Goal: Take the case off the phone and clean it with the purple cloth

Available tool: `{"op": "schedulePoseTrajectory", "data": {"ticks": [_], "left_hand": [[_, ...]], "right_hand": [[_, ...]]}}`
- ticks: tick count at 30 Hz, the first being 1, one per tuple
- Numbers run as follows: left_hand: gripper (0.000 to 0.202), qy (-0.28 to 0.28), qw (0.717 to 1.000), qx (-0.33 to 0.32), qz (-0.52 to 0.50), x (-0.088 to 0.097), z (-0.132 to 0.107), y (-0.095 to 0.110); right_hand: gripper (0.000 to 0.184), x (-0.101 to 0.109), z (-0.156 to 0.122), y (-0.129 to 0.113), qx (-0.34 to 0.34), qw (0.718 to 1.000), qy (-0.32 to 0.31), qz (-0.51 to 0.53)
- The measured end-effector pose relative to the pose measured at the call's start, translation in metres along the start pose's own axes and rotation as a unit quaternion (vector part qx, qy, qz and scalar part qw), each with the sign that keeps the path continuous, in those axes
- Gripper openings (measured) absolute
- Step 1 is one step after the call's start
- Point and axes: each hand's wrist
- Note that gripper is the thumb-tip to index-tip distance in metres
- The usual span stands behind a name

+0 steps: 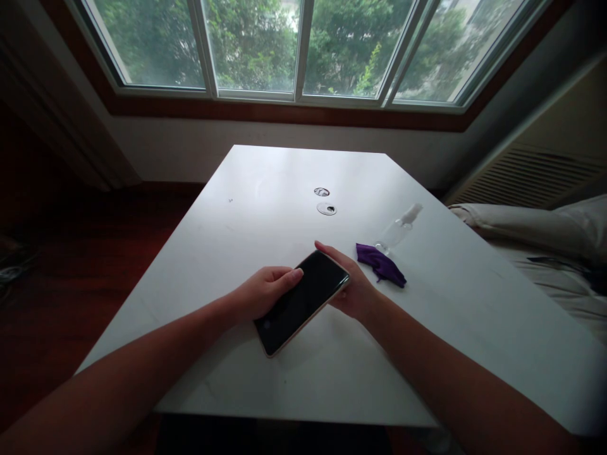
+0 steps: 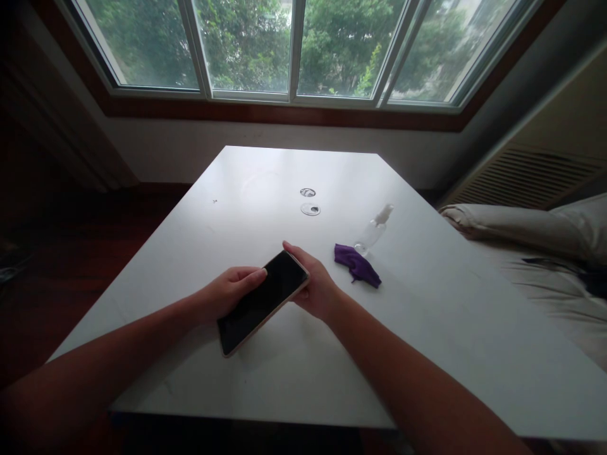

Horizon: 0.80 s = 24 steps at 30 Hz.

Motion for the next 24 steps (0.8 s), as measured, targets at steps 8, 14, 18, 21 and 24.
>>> {"op": "schedulePoseTrajectory", "data": {"ticks": [8,14,18,21,24], "left_hand": [[0.054,0.161,0.977,-0.063,-0.124,0.001,0.006,0.002],[0.050,0.125,0.979,-0.097,-0.132,0.005,0.012,-0.007],[0.056,0.084,0.989,-0.093,-0.072,0.005,0.011,-0.010],[0.061,0.077,0.991,-0.091,-0.060,0.007,0.010,-0.010],[0.073,0.084,0.990,-0.094,-0.065,0.012,0.010,-0.010]], "right_hand": [[0.059,0.000,0.008,0.009,0.182,0.970,0.016,-0.162],[0.058,-0.003,0.007,0.022,0.202,0.897,0.050,-0.389],[0.075,-0.003,0.004,0.019,0.223,0.807,0.081,-0.540],[0.084,-0.001,0.002,0.017,0.232,0.767,0.102,-0.589],[0.085,0.000,0.000,0.018,0.225,0.752,0.090,-0.613]]}}
Point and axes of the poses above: each hand's wrist, its own z-axis towards the middle knuckle, its own x-axis out of the back of the hand, y = z × x, and after that the axes turned 10 degrees about -y, right-handed
